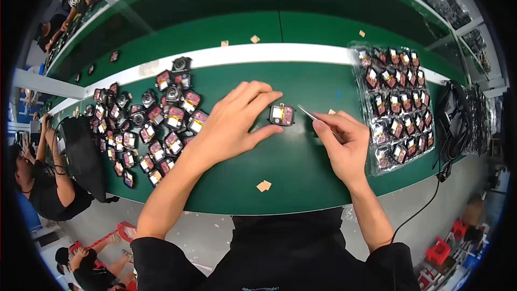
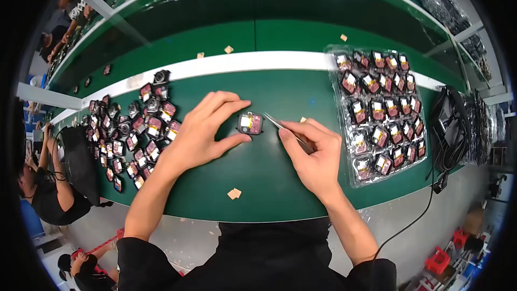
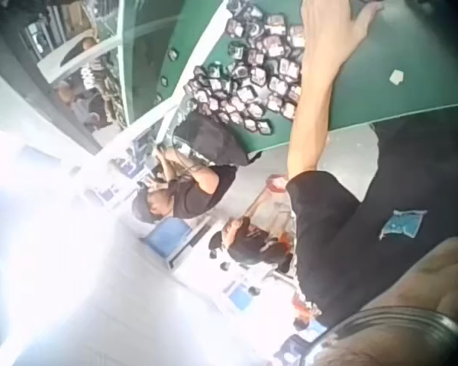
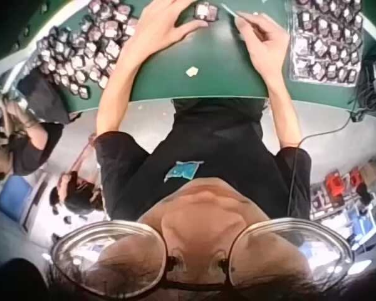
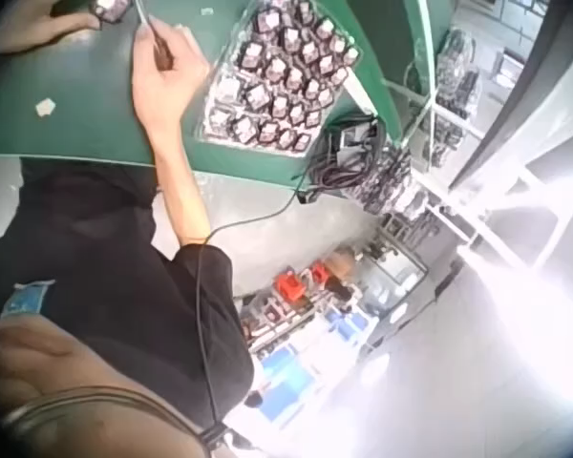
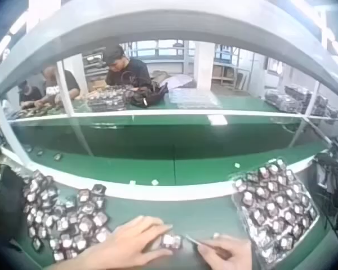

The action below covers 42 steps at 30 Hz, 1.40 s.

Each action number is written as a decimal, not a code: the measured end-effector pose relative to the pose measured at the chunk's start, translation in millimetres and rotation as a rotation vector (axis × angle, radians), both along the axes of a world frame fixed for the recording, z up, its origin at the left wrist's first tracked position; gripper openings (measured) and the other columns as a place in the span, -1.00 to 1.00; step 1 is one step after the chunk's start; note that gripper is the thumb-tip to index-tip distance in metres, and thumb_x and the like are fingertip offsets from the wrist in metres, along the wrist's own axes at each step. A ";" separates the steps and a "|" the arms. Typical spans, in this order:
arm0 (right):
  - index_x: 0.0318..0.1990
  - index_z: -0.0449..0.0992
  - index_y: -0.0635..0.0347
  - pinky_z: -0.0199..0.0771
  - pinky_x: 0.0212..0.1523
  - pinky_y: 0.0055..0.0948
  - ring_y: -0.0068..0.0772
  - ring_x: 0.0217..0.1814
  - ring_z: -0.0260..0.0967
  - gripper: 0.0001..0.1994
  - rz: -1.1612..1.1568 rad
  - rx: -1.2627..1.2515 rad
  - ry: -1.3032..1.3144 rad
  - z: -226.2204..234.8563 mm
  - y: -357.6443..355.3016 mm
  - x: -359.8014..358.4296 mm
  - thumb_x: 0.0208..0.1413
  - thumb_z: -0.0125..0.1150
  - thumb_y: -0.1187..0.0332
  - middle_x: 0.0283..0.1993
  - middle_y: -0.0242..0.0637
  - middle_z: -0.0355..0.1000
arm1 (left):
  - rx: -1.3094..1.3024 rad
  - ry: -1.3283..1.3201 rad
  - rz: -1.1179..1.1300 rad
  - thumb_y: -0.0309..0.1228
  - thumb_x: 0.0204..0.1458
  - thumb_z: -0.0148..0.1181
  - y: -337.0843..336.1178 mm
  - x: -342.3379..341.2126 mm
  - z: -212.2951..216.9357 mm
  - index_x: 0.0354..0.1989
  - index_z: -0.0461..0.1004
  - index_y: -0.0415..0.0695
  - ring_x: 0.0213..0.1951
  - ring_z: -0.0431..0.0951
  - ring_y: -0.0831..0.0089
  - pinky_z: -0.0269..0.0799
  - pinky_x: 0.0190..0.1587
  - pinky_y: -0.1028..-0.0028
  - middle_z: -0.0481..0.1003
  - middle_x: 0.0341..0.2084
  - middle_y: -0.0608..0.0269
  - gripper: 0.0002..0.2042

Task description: Assembling internal components of smartwatches at a factory workbench.

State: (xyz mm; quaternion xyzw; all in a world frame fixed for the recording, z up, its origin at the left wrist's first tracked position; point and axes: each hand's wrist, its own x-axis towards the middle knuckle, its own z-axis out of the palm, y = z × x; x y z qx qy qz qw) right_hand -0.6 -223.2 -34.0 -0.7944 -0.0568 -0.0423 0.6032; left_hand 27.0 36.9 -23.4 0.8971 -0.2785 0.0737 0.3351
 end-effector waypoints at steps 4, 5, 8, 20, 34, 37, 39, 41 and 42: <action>-0.05 0.79 0.38 0.08 -0.48 -0.60 -0.81 -0.46 0.20 -0.85 -0.004 0.006 -0.002 -3.7 -0.6 3.4 0.26 0.46 0.56 -0.44 -0.50 0.44 | 0.037 0.031 -0.043 -0.31 0.00 0.63 2.7 2.9 -1.2 0.14 0.66 -0.13 0.03 0.57 0.15 0.53 0.06 0.22 0.57 0.03 0.21 -0.50; -0.06 0.79 0.39 0.07 -0.49 -0.60 -0.81 -0.46 0.21 -0.85 0.017 -0.007 -0.009 -2.6 -2.6 4.3 0.26 0.47 0.56 -0.44 -0.49 0.45 | 0.029 0.011 -0.065 -0.30 0.00 0.62 2.3 2.7 -3.2 0.15 0.66 -0.12 0.02 0.58 0.16 0.50 0.10 0.23 0.58 0.01 0.23 -0.49; -0.07 0.79 0.39 0.05 -0.51 -0.59 -0.82 -0.47 0.21 -0.85 0.062 0.087 0.021 -0.9 -4.9 1.5 0.25 0.47 0.56 -0.44 -0.47 0.44 | -0.021 0.039 -0.145 -0.28 0.01 0.61 -1.9 -1.7 -5.9 0.17 0.67 -0.12 -0.03 0.59 0.19 0.43 0.12 0.25 0.62 -0.05 0.25 -0.48; -0.25 0.78 0.34 0.18 -0.60 -0.49 -0.61 -0.64 0.29 -0.87 0.162 -0.172 -0.209 -6.0 -7.1 0.6 0.03 0.44 0.63 -0.55 -0.36 0.45 | 0.012 0.115 -0.186 -0.32 -0.05 0.61 -0.5 0.7 -1.3 0.07 0.74 -0.14 -0.30 0.46 0.31 0.30 -0.08 0.35 0.63 -0.27 0.26 -0.54; -0.27 0.78 0.31 0.20 -0.62 -0.51 -0.60 -0.65 0.33 -0.87 0.140 -0.217 -0.185 -4.9 -4.2 0.4 0.00 0.45 0.63 -0.55 -0.36 0.48 | 0.050 0.122 -0.184 -0.27 -0.09 0.60 0.4 2.7 -2.1 0.09 0.75 -0.14 -0.33 0.40 0.35 0.31 -0.09 0.36 0.63 -0.26 0.27 -0.49; -0.28 0.78 0.30 0.18 -0.62 -0.50 -0.60 -0.66 0.32 -0.87 0.141 -0.191 -0.227 -8.0 -4.9 0.5 -0.02 0.47 0.63 -0.55 -0.38 0.48 | 0.042 0.131 -0.178 -0.26 -0.09 0.60 0.3 2.4 -3.5 0.10 0.73 -0.15 -0.35 0.38 0.35 0.31 -0.05 0.36 0.59 -0.30 0.28 -0.49; -0.27 0.79 0.30 0.17 -0.62 -0.51 -0.61 -0.66 0.31 -0.86 0.127 -0.196 -0.257 -9.3 -5.2 -0.4 -0.03 0.48 0.63 -0.55 -0.39 0.47 | 0.029 0.149 -0.152 -0.27 -0.08 0.59 -3.7 -0.2 0.1 0.09 0.72 -0.16 -0.36 0.37 0.35 0.31 -0.05 0.36 0.57 -0.32 0.28 -0.49; -0.27 0.79 0.29 0.16 -0.63 -0.51 -0.62 -0.66 0.29 -0.84 0.112 -0.207 -0.291 -8.1 -6.7 -0.3 -0.04 0.49 0.63 -0.54 -0.40 0.47 | 0.010 0.161 -0.129 -0.28 -0.08 0.59 -5.6 0.7 0.9 0.09 0.71 -0.16 -0.36 0.37 0.35 0.31 -0.04 0.36 0.55 -0.35 0.29 -0.50; -0.25 0.80 0.28 0.16 -0.63 -0.51 -0.63 -0.66 0.28 -0.82 0.101 -0.248 -0.311 -6.5 -7.2 -1.5 -0.05 0.50 0.63 -0.54 -0.41 0.47 | 0.025 0.151 -0.143 -0.28 -0.07 0.59 -5.7 1.8 -0.3 0.08 0.71 -0.16 -0.36 0.37 0.35 0.31 -0.03 0.36 0.53 -0.36 0.29 -0.51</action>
